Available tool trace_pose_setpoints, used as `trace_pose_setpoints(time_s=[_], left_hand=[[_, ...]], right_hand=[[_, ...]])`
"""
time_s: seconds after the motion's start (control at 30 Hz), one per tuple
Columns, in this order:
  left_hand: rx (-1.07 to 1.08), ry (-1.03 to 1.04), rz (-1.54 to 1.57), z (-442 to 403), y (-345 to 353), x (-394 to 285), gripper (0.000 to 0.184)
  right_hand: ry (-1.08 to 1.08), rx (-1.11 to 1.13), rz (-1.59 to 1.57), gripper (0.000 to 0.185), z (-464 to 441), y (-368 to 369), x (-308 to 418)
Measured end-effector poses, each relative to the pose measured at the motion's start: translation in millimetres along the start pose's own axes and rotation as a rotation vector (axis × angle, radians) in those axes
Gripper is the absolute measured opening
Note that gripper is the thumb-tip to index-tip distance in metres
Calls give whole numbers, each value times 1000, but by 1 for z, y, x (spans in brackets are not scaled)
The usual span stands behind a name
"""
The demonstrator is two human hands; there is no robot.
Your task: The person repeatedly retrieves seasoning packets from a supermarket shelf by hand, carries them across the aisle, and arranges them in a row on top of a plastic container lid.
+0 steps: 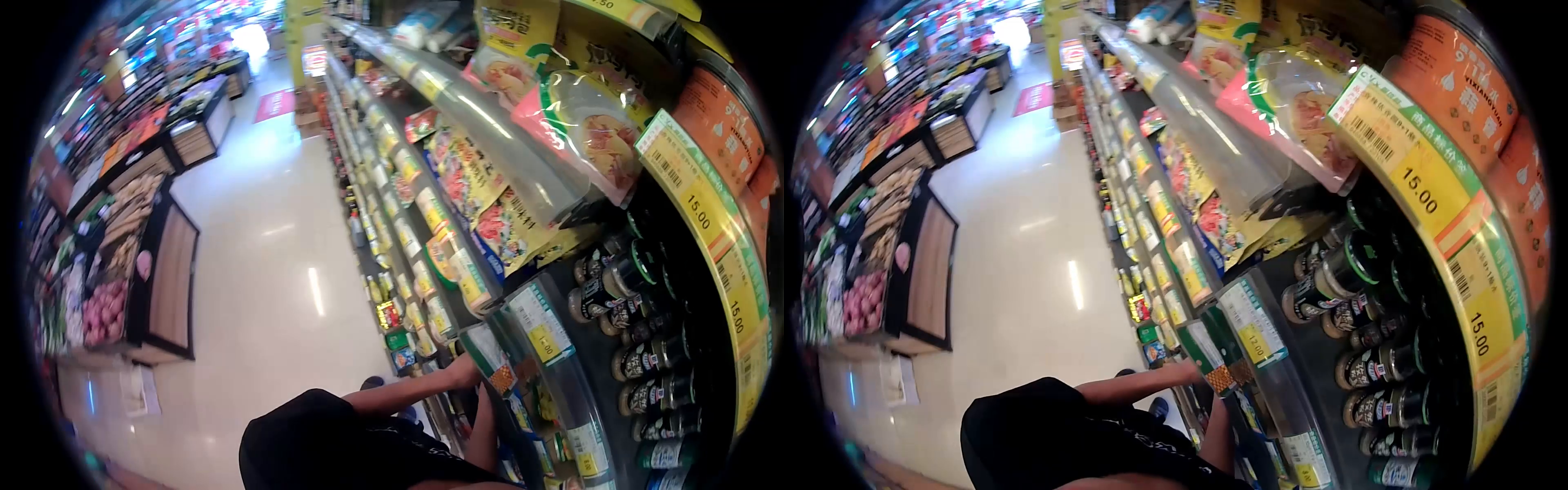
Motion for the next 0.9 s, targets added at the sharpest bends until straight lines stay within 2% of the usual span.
trace_pose_setpoints(time_s=[0.07,0.13,0.2,0.23,0.27,0.3,0.33,0.37,0.4,0.43,0.47,0.53,0.57,0.67,0.7,0.77,0.9], left_hand=[[28,-49,-58,11,11,-3,37],[-154,-53,-16,18,28,11,53],[-298,-122,100,31,-10,-13,56],[-336,-203,309,44,-25,-22,77],[-367,-217,312,56,-32,-21,80],[-401,-228,313,68,-39,-18,84],[-434,-239,315,82,-49,-19,87],[-360,-407,364,99,-48,-8,91],[-464,-352,305,116,-57,-7,80],[-568,-301,237,135,-68,-8,70],[-555,-314,129,159,-72,-6,59],[-396,-435,15,210,-80,-1,47],[-314,-499,-37,240,-82,-2,44],[-208,-574,86,334,-79,-21,36],[-244,-625,212,368,-79,-32,36],[-319,-717,467,435,-74,-60,38],[-571,-815,580,567,-53,-98,37]], right_hand=[[95,59,-102,32,12,2,-6],[151,106,-177,32,26,4,-5],[145,152,-255,32,41,9,4],[98,177,-302,32,50,12,12],[39,212,-355,32,60,17,24],[-287,233,-540,27,73,18,50],[-436,260,-507,27,89,21,63],[-586,284,-473,26,107,21,74],[-738,303,-440,26,124,21,86],[-801,348,-399,23,138,25,95],[-740,416,-392,22,146,32,96],[-613,553,-364,21,169,47,93],[-589,592,-448,20,180,57,90],[-283,803,-512,20,232,87,91],[-289,853,-569,21,256,97,98],[-134,1030,-670,19,309,125,96],[199,1334,-690,13,440,173,77]])
Point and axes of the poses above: each hand's wrist, its own z-axis away from the middle knuckle, its own y-axis out of the palm, x = y × z, the point moved 8 cm from there along -z, towards the middle knuckle, and after that the axes turned 11 degrees about -z, right-handed, at the moved point
